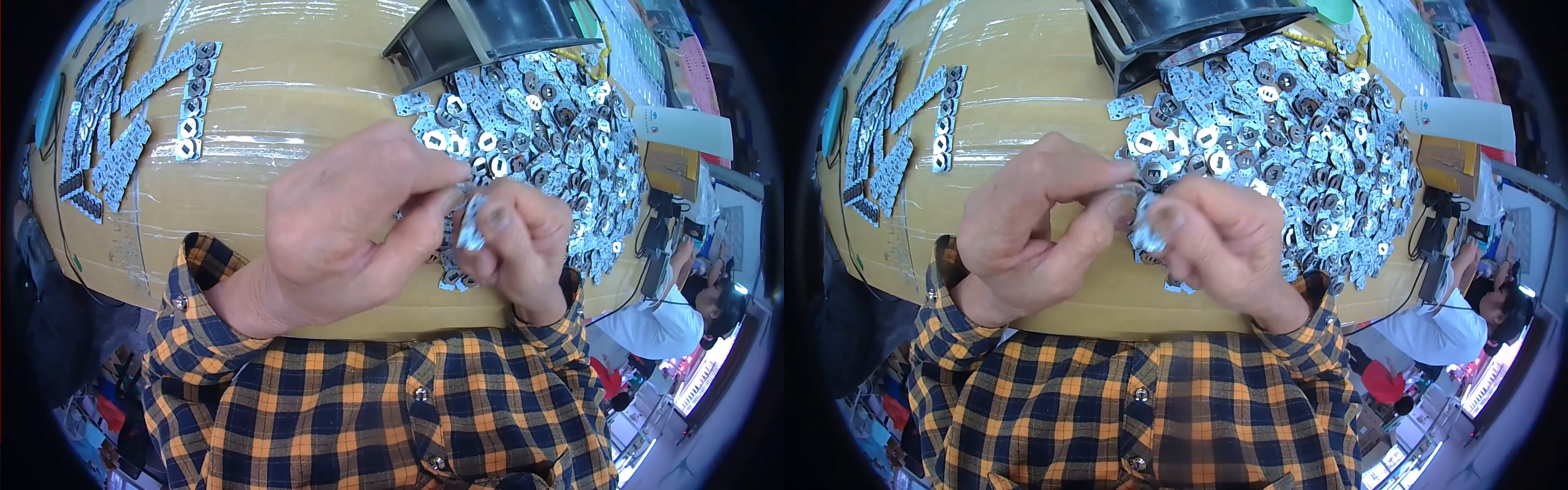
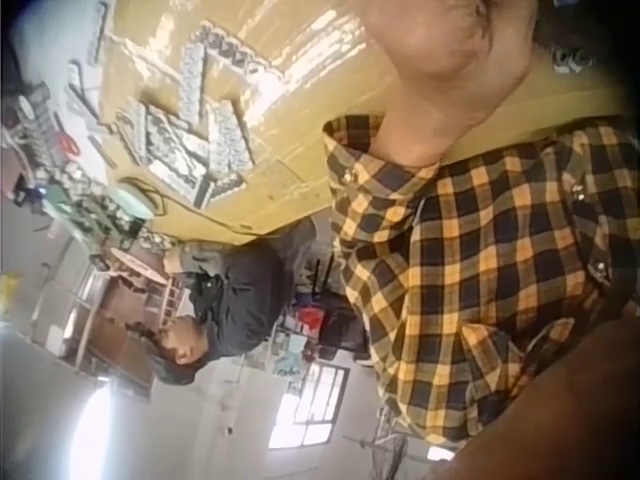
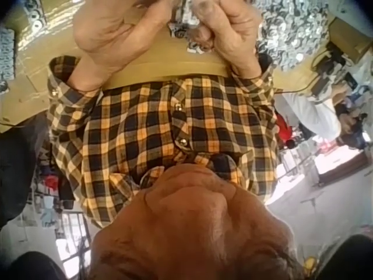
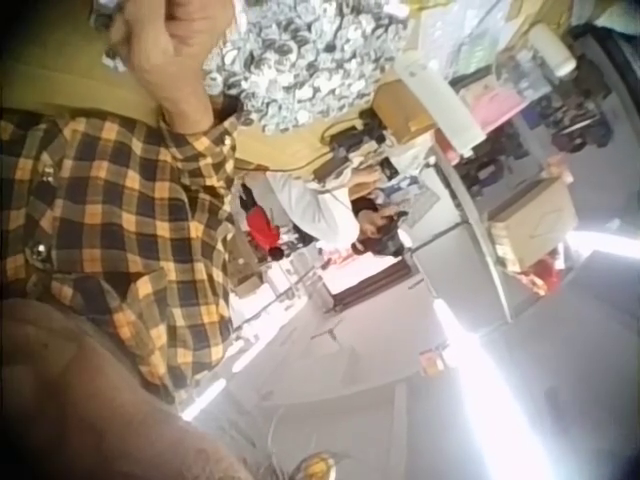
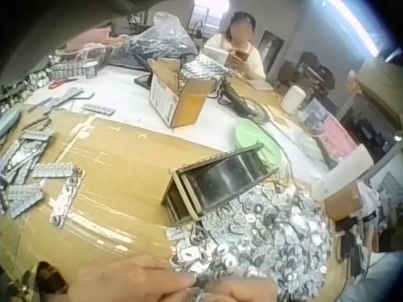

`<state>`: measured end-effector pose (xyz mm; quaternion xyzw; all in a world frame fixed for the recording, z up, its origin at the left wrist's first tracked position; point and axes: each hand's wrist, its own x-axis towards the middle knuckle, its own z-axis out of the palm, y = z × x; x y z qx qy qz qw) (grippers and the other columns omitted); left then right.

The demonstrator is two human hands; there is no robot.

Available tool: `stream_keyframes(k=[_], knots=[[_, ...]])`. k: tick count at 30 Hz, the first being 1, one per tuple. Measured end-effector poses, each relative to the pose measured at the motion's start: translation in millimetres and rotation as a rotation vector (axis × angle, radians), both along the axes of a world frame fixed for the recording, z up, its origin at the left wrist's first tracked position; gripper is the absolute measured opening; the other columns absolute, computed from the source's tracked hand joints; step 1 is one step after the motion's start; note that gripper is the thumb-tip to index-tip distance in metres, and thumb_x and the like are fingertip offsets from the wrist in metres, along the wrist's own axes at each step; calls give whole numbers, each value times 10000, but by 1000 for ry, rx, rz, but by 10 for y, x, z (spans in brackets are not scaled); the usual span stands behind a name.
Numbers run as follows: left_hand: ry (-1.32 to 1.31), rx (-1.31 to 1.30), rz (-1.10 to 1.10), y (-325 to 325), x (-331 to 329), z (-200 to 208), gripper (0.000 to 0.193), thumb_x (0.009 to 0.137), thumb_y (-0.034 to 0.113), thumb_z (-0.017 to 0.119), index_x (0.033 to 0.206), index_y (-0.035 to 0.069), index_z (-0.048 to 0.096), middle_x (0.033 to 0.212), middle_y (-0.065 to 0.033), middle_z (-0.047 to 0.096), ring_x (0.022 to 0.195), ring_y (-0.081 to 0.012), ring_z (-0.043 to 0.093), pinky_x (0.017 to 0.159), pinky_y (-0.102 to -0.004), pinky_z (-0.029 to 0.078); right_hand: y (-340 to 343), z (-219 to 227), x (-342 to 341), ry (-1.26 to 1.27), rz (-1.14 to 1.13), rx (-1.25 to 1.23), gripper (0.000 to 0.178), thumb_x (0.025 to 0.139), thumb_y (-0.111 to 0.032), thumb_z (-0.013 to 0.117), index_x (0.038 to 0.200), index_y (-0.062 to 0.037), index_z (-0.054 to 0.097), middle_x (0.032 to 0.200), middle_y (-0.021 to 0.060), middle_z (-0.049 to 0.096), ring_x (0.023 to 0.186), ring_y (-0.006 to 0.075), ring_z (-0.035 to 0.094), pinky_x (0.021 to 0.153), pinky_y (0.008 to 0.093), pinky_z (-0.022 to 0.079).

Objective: Sort and inspect small metal plates with electronic components at a workbench.

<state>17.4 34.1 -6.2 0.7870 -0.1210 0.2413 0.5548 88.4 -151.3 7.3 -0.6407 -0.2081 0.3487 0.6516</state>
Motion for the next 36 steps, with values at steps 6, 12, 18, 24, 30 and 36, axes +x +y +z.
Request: stream_keyframes(k=[6,12,18,24,30,36], knots=[[63,-236,50,-59,-10,-22,241,798,-153,607,1028,-82,594,851,-118,613,716,-141,618,607,-221,482,14,-9,-27,-44,-37,40,377,989,-268,491,713,-13,471,487,12,417,361,70,356,332,213,295],[90,-231,39,-38,-20,-3,232,801,-135,626,1023,-74,599,885,-133,628,732,-148,614,626,-230,481,-18,-34,-4,-44,-44,72,368,984,-266,505,734,1,462,521,27,426,378,67,363,327,216,314],[99,-228,45,-43,-41,6,245,780,-136,646,1009,-58,611,888,-133,648,738,-150,616,631,-236,479,1,-17,-9,-13,-79,30,371,983,-265,506,721,-6,456,518,26,427,378,67,369,327,213,309],[-46,-82,-35,-16,19,-60,279,733,-129,647,998,-44,628,879,-136,653,710,-181,632,606,-265,494,-1,-7,-17,-26,-111,-16,375,988,-268,494,711,-16,470,512,11,438,363,61,365,323,213,284],[-43,26,-158,-191,-38,-36,279,708,-107,648,975,-27,640,834,-130,655,660,-212,632,564,-295,500,80,77,11,-69,-257,-67,368,990,-258,490,706,-24,491,495,-15,418,337,26,339,319,206,269],[-11,-78,15,-57,28,-35,265,711,-105,663,966,-38,636,801,-127,649,661,-186,628,568,-261,479,35,0,4,-29,-232,-40,368,992,-243,475,696,-25,477,483,-11,397,346,51,346,323,216,272]])
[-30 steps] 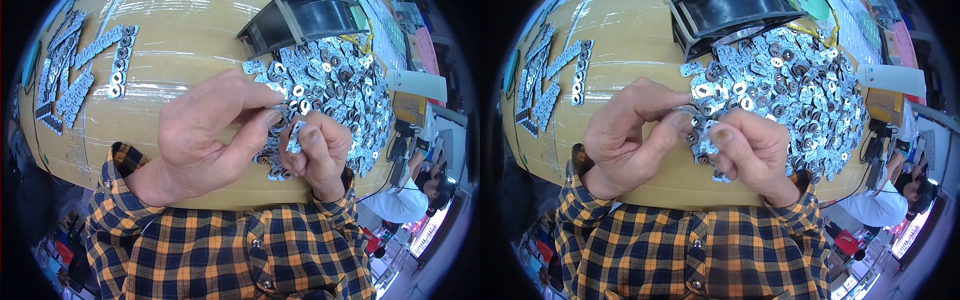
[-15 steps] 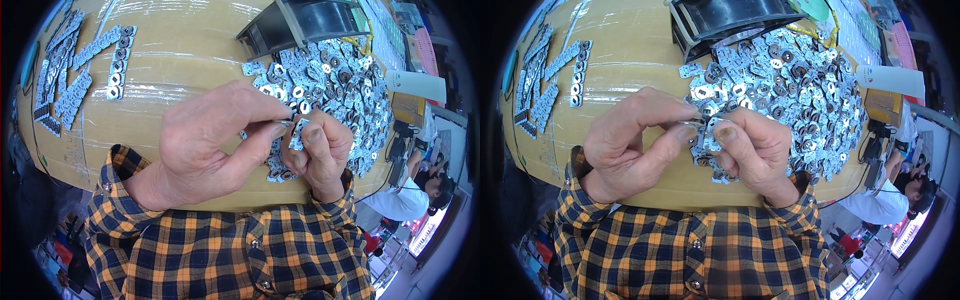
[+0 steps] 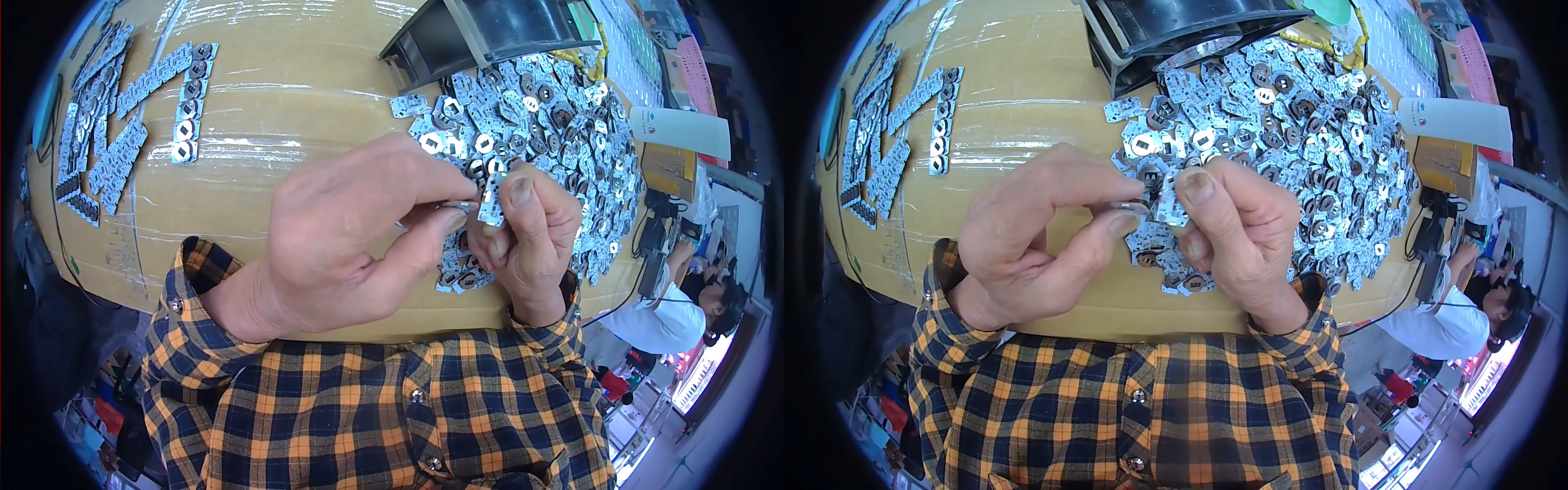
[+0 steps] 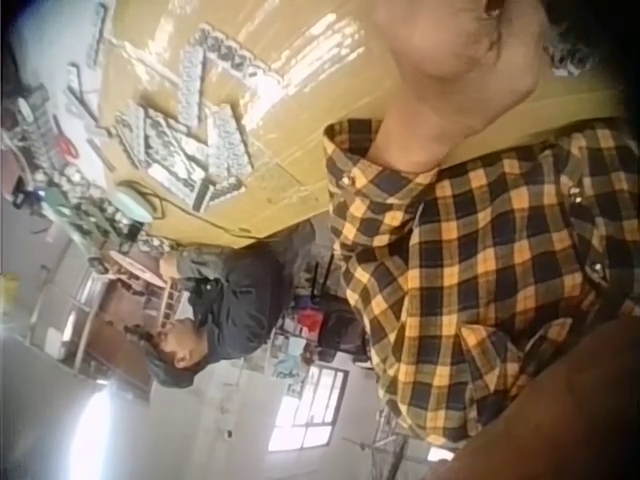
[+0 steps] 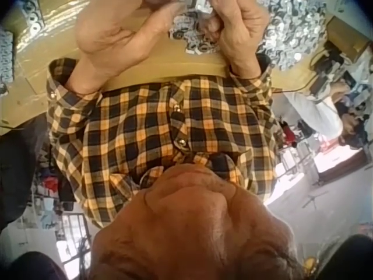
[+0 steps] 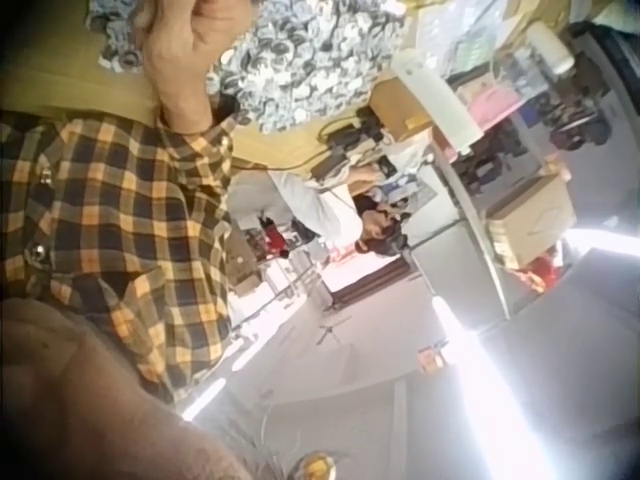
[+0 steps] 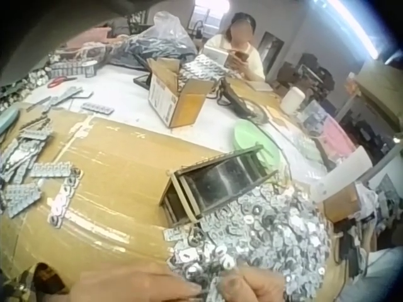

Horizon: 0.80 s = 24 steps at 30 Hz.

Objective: Sort and inspect small metal plates with electronic components at a workbench.

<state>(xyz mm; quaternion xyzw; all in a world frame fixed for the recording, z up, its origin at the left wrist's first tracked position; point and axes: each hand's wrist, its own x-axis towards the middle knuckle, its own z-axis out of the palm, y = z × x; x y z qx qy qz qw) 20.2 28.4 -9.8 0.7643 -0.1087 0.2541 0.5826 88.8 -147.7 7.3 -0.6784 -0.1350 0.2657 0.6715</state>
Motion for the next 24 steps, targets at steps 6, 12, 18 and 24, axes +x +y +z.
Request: stream_keyframes(k=[6,12,18,24], knots=[[11,3,11,4,-11,16,261,716,-110,660,966,-40,633,790,-131,646,664,-192,631,574,-255,476,-4,8,-38,-117,98,-26,365,985,-247,485,703,-15,478,473,-19,372,359,50,350,329,217,284],[-22,89,-63,26,-6,-40,250,714,-106,656,949,-27,632,780,-136,644,649,-225,633,558,-277,485,34,42,-43,-56,41,-101,363,991,-232,478,710,-4,499,486,-19,393,361,35,336,339,203,290],[43,62,-182,-50,-58,29,223,708,-90,665,919,-18,642,762,-129,644,664,-234,649,566,-284,493,26,16,12,-90,-46,-107,356,990,-209,488,693,-13,496,519,-33,363,373,19,308,343,199,274],[431,-296,-194,-8,-53,6,175,849,-67,597,1020,-55,636,869,-98,657,748,-129,663,644,-224,534,-33,-65,64,-334,-57,-130,360,977,-202,514,661,-30,502,606,-52,412,447,7,325,386,187,225]])
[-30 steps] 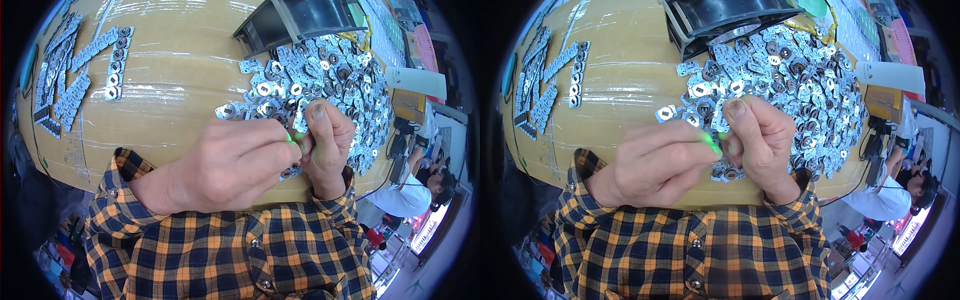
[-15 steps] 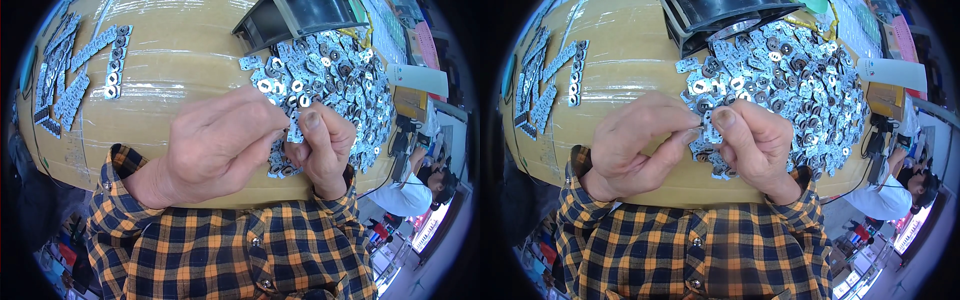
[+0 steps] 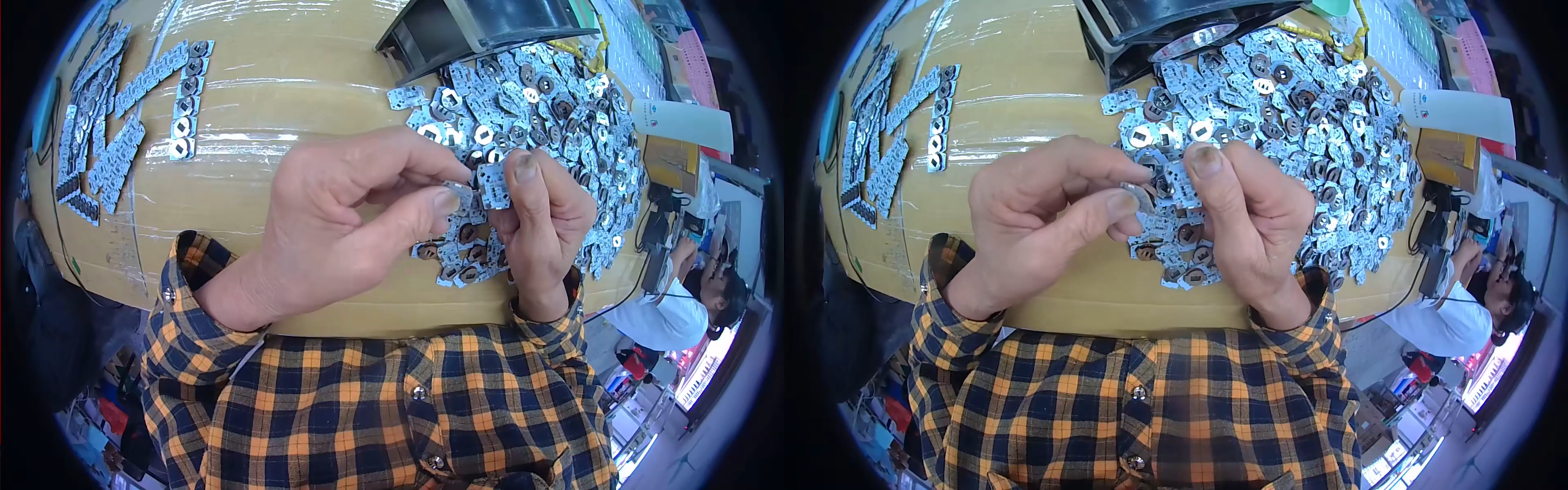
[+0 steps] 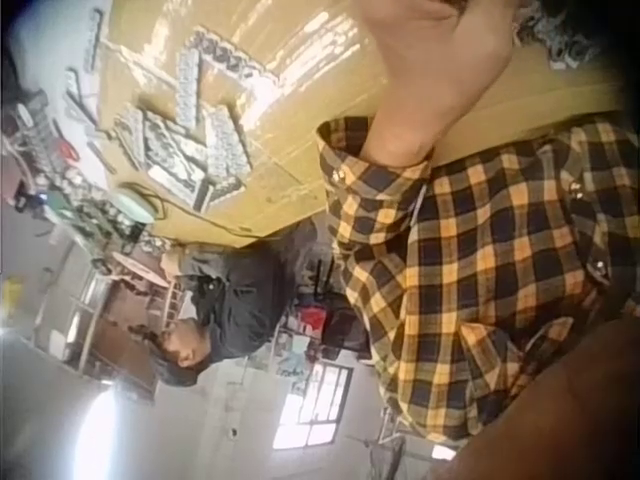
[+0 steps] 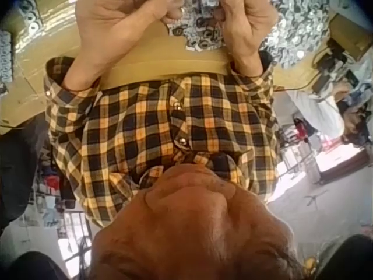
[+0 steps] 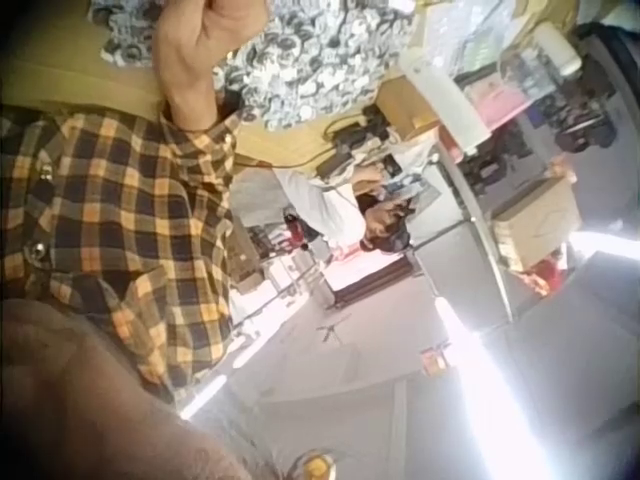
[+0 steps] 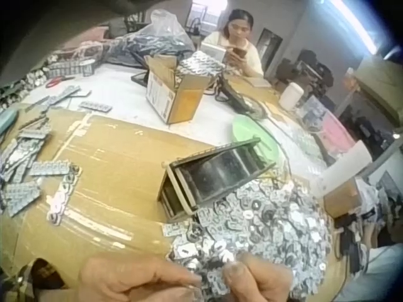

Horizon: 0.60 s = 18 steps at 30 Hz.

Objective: Sort and inspect small metal plates with electronic components at a workbench.

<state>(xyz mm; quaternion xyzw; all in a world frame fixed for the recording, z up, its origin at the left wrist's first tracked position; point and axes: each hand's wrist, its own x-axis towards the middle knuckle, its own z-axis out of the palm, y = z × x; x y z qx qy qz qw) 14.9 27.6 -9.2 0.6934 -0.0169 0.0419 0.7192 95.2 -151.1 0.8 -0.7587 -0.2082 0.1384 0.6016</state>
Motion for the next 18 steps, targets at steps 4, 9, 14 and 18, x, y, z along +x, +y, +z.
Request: stream_keyframes(k=[4,9,14,18], knots=[[7,-159,6,-17,2,7,176,854,-64,598,1024,-42,639,862,-81,653,733,-114,654,627,-213,528,30,58,-35,-37,95,-30,374,973,-213,524,646,-33,501,608,-53,425,469,3,330,406,173,225],[-120,219,-30,8,18,-3,192,855,-61,602,1040,-35,646,824,-54,640,698,-90,627,592,-192,499,-15,21,-4,-3,18,-23,339,971,-203,524,697,-5,553,609,-42,454,474,6,352,418,187,234],[104,-206,-11,-22,6,31,219,855,-50,608,1074,-35,623,800,-44,630,670,-65,605,574,-184,483,-13,34,15,-12,29,-33,328,973,-194,518,714,0,569,609,-34,464,469,11,359,421,191,243],[19,-211,-66,-58,-2,-33,228,867,-40,603,1095,-45,600,797,-45,632,650,-61,603,568,-180,483,33,58,-50,-79,55,-101,340,944,-116,578,625,-17,512,546,-45,435,491,26,353,436,230,263]])
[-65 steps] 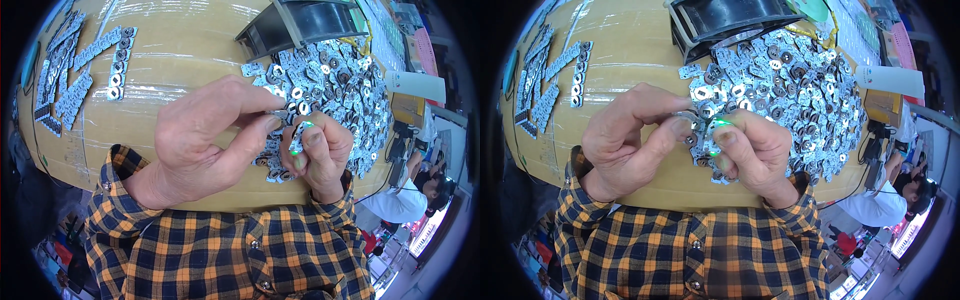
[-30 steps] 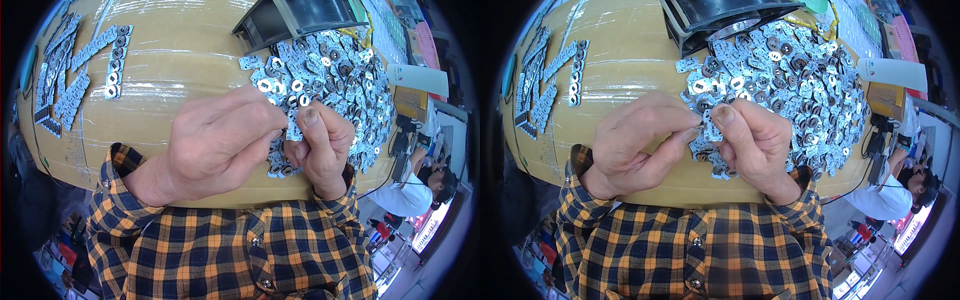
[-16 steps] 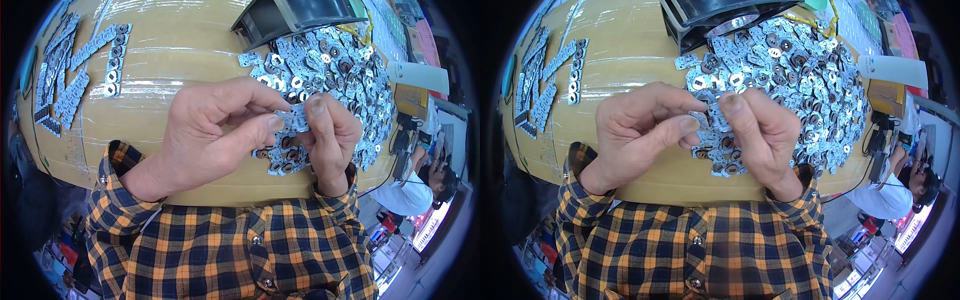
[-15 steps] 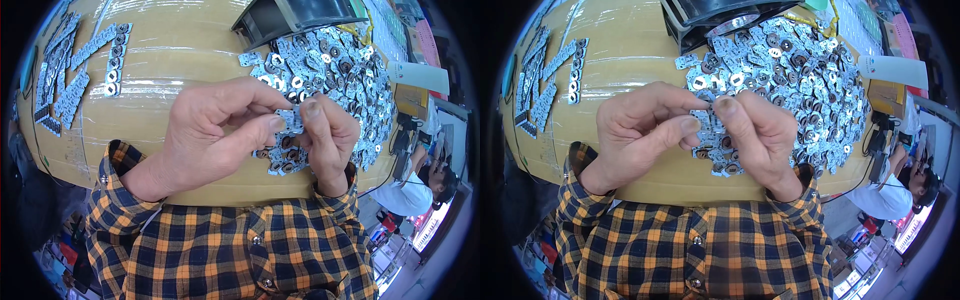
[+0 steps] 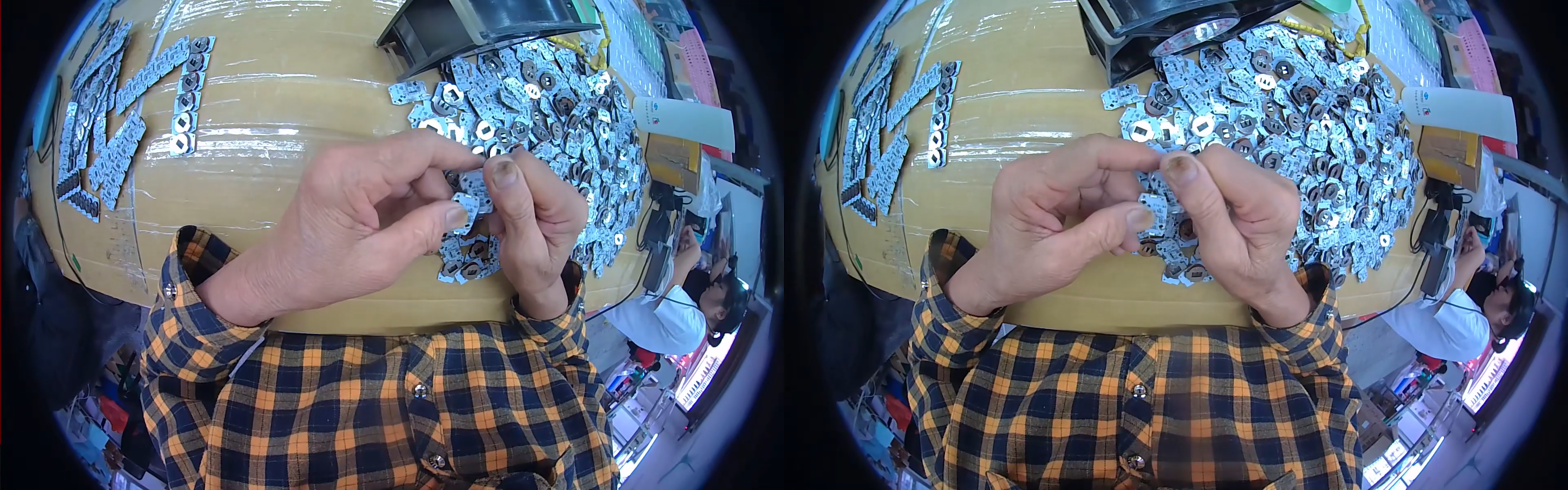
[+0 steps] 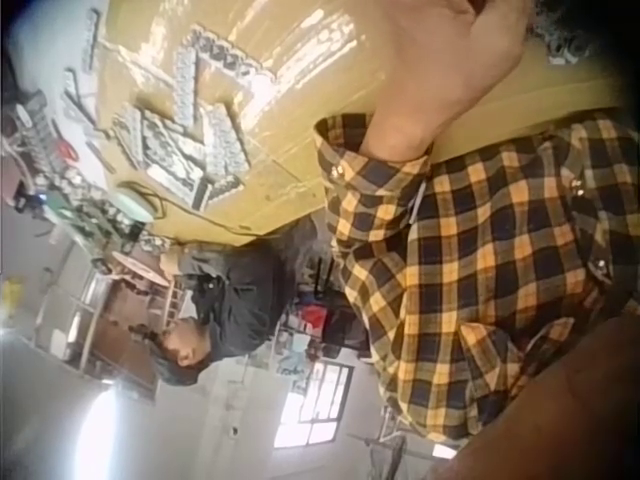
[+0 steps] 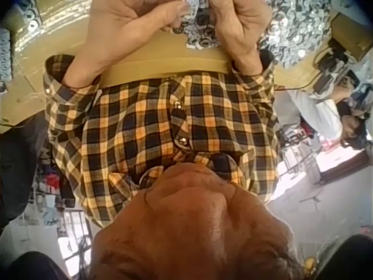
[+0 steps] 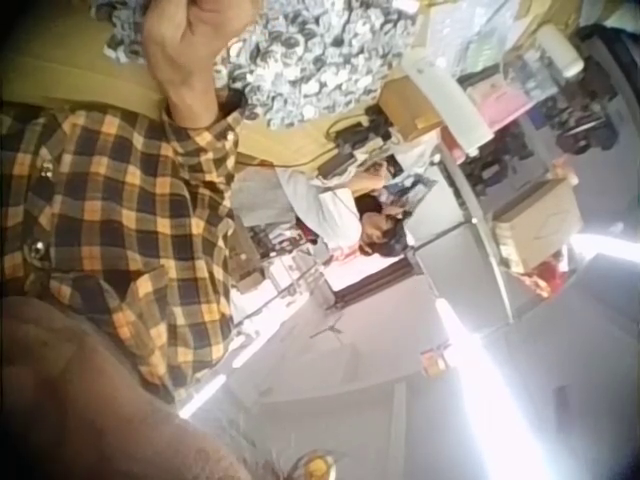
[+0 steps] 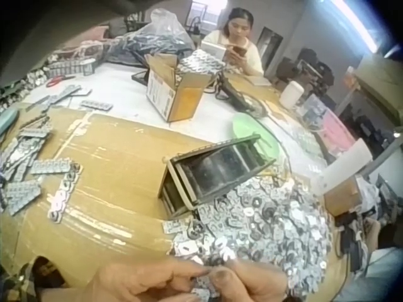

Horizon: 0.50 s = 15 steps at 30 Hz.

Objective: Sort and inspect small metal plates with electronic components at a workbench.

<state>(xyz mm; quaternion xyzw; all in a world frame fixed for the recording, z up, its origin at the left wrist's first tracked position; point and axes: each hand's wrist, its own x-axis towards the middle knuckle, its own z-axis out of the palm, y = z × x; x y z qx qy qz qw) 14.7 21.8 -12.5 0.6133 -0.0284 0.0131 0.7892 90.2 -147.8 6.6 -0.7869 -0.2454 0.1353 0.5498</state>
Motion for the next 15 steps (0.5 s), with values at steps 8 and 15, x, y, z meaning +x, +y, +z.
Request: stream_keyframes(k=[8,15], knots=[[227,-99,63,43,47,104,181,892,24,614,1052,-61,604,755,-64,656,636,-78,629,557,-190,516,-34,-6,63,150,30,112,349,983,-232,497,738,6,571,571,-11,482,434,20,368,392,194,259],[179,-163,25,42,23,80,165,897,26,613,1043,-52,609,767,-71,662,631,-79,632,556,-189,532,-6,38,17,170,184,35,336,969,-221,543,722,-4,614,565,-9,555,454,23,453,403,195,315]])
